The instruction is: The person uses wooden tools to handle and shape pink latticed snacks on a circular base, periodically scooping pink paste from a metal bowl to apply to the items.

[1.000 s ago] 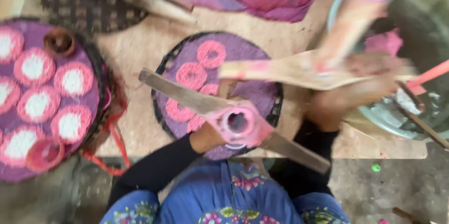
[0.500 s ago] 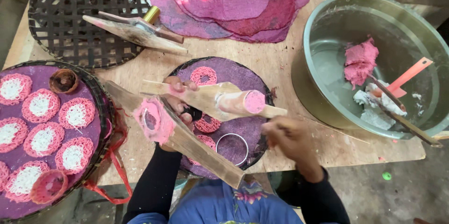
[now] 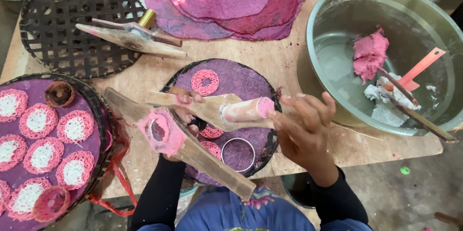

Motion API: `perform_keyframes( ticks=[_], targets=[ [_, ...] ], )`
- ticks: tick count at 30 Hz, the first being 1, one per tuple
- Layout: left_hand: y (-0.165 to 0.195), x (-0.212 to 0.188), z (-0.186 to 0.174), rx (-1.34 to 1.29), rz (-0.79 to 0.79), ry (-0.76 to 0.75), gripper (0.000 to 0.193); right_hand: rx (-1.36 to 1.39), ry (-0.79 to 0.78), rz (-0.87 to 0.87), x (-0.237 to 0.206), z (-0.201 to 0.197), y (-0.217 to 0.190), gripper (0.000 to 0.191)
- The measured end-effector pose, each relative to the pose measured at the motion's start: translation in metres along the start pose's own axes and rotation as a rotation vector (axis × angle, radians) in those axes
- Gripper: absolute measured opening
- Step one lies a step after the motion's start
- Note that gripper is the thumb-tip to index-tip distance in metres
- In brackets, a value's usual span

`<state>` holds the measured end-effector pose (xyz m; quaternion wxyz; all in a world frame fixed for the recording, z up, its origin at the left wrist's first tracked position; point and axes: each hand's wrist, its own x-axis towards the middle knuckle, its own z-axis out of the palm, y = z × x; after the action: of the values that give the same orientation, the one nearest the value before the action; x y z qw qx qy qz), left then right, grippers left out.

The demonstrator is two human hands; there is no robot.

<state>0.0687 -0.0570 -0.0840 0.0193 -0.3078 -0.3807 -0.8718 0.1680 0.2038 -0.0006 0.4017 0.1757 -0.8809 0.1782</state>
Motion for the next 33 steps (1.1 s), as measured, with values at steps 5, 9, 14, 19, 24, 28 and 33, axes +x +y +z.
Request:
perform_keyframes(
  ticks=[5,9,14,19,24,28,33],
  targets=[
    [0.001,0.013,0.004,0.0,-0.005,-0.011,0.031,0.018,-0.007,-0.003,-0.002,-0.004,0.011,0.032],
    [0.0,0.017,0.004,-0.001,-0.017,-0.033,0.031,-0.04,-0.043,-0.01,-0.002,-0.006,0.016,0.041],
    [-0.001,0.018,0.006,-0.01,-0.013,-0.038,0.031,-0.075,0.002,-0.049,-0.004,-0.01,0.018,0.045],
    [-0.004,0.017,0.009,-0.015,-0.013,-0.045,0.031,-0.119,-0.003,-0.13,-0.007,-0.011,0.022,0.046],
    [-0.006,0.012,0.01,-0.008,-0.015,-0.052,0.031,0.125,-0.018,0.004,-0.01,-0.013,0.026,0.041],
    [-0.006,0.007,0.011,-0.009,-0.006,-0.039,0.031,0.077,-0.057,0.018,-0.013,-0.013,0.026,0.044],
    [-0.008,0.003,0.013,-0.01,-0.009,-0.043,0.031,0.228,-0.079,0.042,-0.017,-0.01,0.029,0.032]
  ],
)
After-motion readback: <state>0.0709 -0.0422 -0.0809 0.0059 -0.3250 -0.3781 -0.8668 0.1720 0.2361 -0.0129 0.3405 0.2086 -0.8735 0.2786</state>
